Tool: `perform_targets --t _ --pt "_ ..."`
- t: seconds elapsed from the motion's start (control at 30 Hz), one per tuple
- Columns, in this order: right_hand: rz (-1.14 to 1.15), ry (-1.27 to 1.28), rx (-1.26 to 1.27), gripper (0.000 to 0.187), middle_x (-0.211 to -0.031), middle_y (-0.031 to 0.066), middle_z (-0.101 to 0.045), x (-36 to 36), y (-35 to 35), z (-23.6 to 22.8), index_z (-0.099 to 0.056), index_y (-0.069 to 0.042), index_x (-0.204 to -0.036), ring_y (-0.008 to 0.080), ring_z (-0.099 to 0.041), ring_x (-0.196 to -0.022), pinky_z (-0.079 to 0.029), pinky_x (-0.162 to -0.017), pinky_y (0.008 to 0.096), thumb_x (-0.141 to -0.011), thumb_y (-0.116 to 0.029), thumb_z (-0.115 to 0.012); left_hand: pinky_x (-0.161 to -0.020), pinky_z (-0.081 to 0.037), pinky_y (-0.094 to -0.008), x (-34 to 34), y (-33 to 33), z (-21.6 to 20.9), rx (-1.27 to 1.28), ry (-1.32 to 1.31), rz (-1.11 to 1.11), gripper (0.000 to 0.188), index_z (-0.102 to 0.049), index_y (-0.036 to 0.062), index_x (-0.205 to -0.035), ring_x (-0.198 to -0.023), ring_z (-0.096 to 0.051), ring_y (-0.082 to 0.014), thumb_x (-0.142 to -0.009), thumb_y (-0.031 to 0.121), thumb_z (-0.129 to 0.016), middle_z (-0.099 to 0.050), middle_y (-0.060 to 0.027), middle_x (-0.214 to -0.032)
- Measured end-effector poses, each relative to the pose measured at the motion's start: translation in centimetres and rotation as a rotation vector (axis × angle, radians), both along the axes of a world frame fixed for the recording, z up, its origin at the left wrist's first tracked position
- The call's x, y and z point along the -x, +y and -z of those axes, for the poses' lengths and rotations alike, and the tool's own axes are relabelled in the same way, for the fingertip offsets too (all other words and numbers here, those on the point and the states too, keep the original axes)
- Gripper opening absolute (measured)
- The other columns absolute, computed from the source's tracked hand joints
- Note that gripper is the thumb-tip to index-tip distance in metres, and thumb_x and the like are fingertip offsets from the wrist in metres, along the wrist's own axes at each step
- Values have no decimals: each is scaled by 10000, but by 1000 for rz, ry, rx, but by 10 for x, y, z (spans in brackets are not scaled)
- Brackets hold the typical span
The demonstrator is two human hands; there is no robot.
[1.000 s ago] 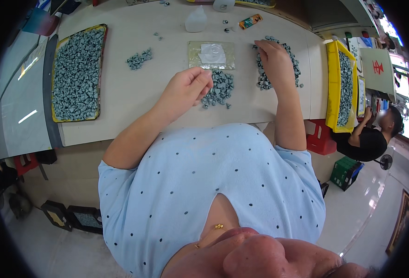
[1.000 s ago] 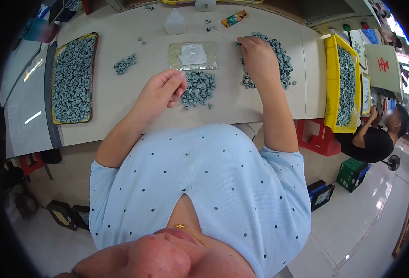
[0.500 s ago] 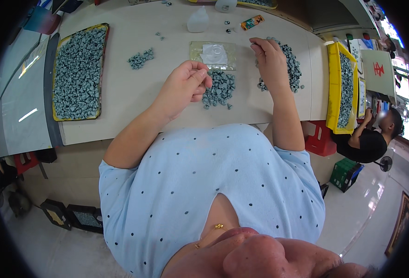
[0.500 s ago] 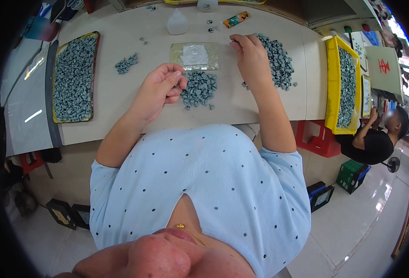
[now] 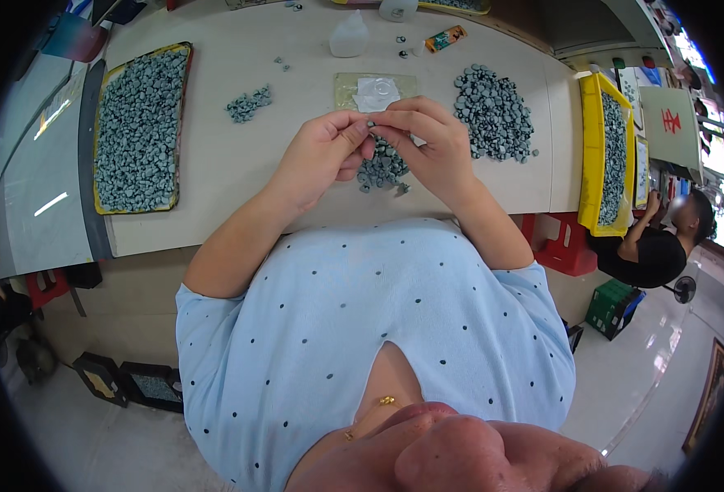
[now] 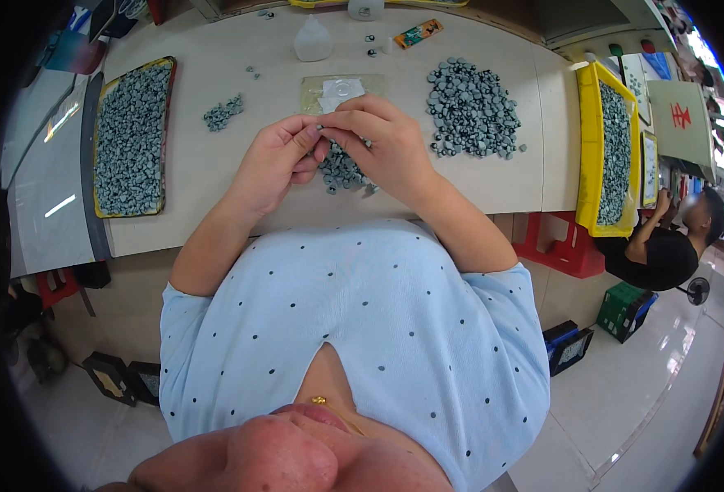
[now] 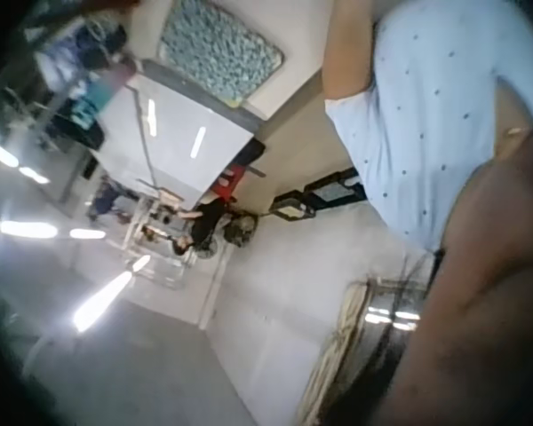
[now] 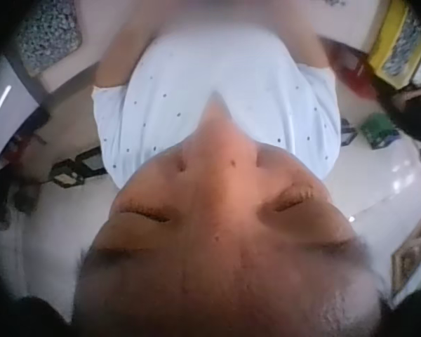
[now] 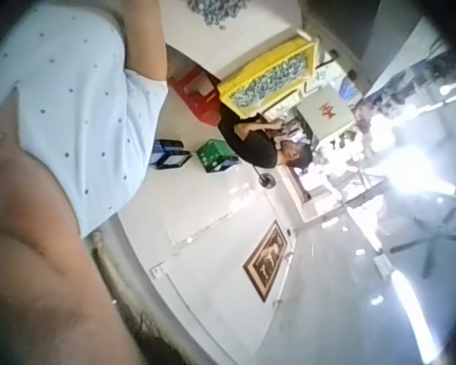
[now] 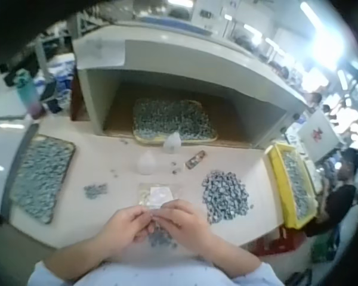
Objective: The person assembles small parts by hand, picking small plastic pieces and attaching small ring components to them.
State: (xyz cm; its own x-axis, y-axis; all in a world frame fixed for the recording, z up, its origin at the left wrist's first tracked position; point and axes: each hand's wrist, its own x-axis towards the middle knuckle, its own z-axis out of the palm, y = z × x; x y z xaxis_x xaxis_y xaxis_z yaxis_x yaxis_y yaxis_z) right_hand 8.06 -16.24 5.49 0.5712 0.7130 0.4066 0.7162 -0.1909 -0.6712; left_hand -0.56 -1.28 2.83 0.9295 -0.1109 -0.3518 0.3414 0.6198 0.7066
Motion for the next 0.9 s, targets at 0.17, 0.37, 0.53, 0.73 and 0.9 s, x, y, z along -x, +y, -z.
perform_targets --t 0.17,0.37,0.53,0.73,0.9 --pt "2 17 -60 203 -854 75 -636 2 1 1 -672 -49 -890 157 -618 -695 -500 -605 240 -699 16 -691 -457 -271 -173 0 0 2 -3 -29 -6 193 -541 27 -958 -517 -312 -20 -956 185 -430 -503 7 -730" --pt "4 -51 -68 216 -865 69 -632 1 2 6 -668 -56 -883 179 -622 -722 -504 -613 257 -683 23 -691 -455 -272 -176 0 0 3 -3 -34 -56 210 -532 35 -928 -521 -315 -27 -955 221 -438 -500 3 -725" --pt "-26 -81 -38 229 -887 63 -628 0 0 9 -664 -65 -888 190 -617 -754 -507 -612 267 -678 20 -696 -454 -273 -176 -1 1 5 -2 -18 -72 202 -533 41 -925 -520 -322 -28 -952 223 -449 -503 2 -716" --pt "-40 -337 12 277 -869 26 -629 -2 -3 8 -646 -77 -878 171 -564 -691 -435 -603 289 -621 -23 -734 -459 -280 -170 0 1 4 5 -11 -81 176 -536 52 -913 -524 -338 -24 -937 220 -488 -503 11 -706" --pt "-26 -378 -1 282 -864 13 -630 -2 -3 9 -640 -78 -869 165 -547 -676 -405 -607 289 -608 -41 -740 -465 -288 -164 1 -1 3 -12 -6 -88 156 -534 59 -910 -531 -345 -20 -931 210 -500 -503 16 -707"
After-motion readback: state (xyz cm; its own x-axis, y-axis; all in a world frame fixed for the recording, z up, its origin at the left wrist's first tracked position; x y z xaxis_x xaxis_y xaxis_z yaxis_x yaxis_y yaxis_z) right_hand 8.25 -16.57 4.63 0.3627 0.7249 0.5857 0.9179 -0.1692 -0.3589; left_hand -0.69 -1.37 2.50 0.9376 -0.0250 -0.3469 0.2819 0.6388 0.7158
